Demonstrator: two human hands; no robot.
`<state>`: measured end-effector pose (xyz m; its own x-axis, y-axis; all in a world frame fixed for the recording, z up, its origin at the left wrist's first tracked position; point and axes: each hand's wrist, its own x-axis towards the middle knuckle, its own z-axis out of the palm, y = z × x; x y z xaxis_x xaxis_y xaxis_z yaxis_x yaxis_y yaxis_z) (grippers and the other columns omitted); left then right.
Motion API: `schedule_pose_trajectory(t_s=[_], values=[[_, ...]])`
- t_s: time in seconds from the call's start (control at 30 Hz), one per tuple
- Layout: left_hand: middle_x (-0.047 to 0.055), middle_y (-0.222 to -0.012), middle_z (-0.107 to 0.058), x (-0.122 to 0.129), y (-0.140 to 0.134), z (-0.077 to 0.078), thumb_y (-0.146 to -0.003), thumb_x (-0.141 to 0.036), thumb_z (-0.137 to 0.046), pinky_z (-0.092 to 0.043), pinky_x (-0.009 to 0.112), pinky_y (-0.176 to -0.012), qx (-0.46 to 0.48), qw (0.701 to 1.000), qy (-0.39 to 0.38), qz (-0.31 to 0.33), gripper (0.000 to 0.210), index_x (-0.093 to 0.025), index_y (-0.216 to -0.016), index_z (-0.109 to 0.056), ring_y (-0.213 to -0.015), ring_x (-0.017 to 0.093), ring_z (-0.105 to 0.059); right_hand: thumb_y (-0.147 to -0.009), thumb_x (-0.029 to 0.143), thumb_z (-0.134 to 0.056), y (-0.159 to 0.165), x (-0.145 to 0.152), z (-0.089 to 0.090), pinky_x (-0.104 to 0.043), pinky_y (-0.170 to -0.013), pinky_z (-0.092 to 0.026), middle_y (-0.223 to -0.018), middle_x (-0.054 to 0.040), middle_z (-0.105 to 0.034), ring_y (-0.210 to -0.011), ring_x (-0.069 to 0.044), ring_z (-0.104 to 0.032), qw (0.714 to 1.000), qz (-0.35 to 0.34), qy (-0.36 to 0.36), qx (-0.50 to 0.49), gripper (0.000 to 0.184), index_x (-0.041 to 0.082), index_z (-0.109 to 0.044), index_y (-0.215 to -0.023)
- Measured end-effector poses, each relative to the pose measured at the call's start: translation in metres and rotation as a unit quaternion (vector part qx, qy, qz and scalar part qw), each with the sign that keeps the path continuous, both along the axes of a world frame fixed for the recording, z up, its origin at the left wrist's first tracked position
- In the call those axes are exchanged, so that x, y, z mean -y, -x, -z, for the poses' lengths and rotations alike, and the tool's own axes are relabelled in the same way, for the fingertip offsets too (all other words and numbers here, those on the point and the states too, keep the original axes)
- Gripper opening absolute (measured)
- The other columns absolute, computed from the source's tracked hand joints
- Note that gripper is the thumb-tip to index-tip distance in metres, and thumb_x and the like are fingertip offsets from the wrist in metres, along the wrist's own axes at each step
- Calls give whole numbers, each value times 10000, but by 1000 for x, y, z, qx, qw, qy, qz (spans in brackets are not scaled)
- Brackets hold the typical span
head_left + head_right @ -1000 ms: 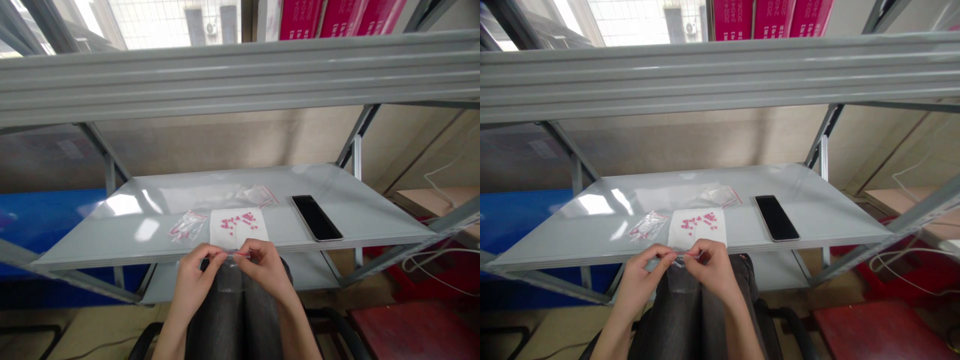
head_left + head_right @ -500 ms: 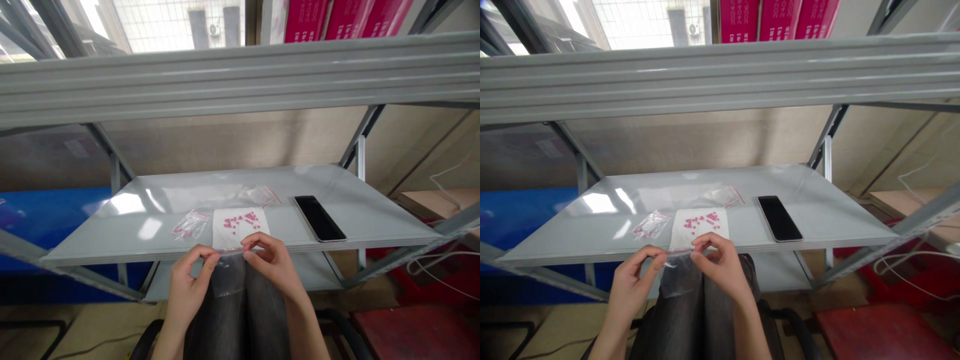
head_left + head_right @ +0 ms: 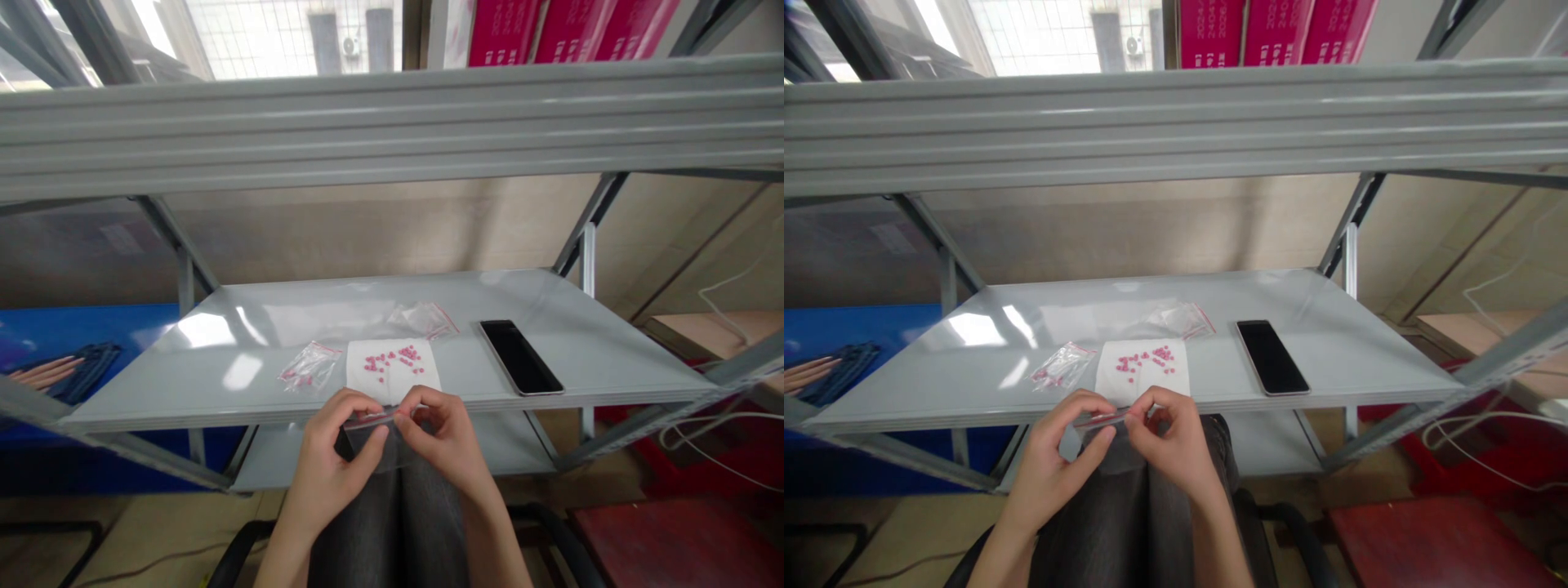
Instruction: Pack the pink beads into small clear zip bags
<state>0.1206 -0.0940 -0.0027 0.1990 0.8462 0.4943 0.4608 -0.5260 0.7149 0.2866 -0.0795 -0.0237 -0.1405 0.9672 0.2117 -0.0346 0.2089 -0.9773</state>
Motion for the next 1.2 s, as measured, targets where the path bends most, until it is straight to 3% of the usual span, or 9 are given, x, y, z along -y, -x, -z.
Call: schedule_pose_trajectory(t_s=[0.4,0.57,0.77,1.0,1.2], values=[[30,-817,-627,0,-8,-3,-834,-106,-560,-486,273,-710,-14,1000,-20,11,113,-186,-758,-585,-789,161,-617,-776,173,-605,1,4,-3,-222,-555,-405,-643,6,-620,-605,-120,-547,996,1,-55,73,99,169,-614,-677],[41,-857,-668,-3,1,0,-853,-174,-614,-507,283,-748,-19,1000,-1,9,81,-198,-792,-661,-834,173,-645,-792,189,-615,-3,4,-3,-225,-541,-382,-625,11,-607,-579,-113,-525,993,20,-64,95,126,174,-607,-667],[21,-754,-695,-4,10,4,-806,-179,-670,-518,292,-716,-9,999,-15,-33,138,-213,-674,-689,-736,172,-656,-784,164,-624,1,7,-3,-231,-557,-380,-636,14,-609,-597,-116,-528,991,5,-87,103,104,182,-623,-681],[3,-732,-696,1,20,6,-779,-204,-712,-516,266,-668,10,999,0,-42,101,-225,-681,-708,-714,162,-659,-783,159,-608,-4,6,-4,-231,-562,-379,-616,22,-570,-593,-115,-512,993,2,-87,80,138,185,-580,-651],[-11,-682,-693,0,28,4,-783,-211,-707,-513,283,-669,-31,997,-35,-68,134,-243,-653,-713,-675,162,-651,-762,106,-596,-5,12,-11,-213,-532,-351,-624,34,-577,-565,-99,-494,976,-68,-101,182,103,189,-621,-706]])
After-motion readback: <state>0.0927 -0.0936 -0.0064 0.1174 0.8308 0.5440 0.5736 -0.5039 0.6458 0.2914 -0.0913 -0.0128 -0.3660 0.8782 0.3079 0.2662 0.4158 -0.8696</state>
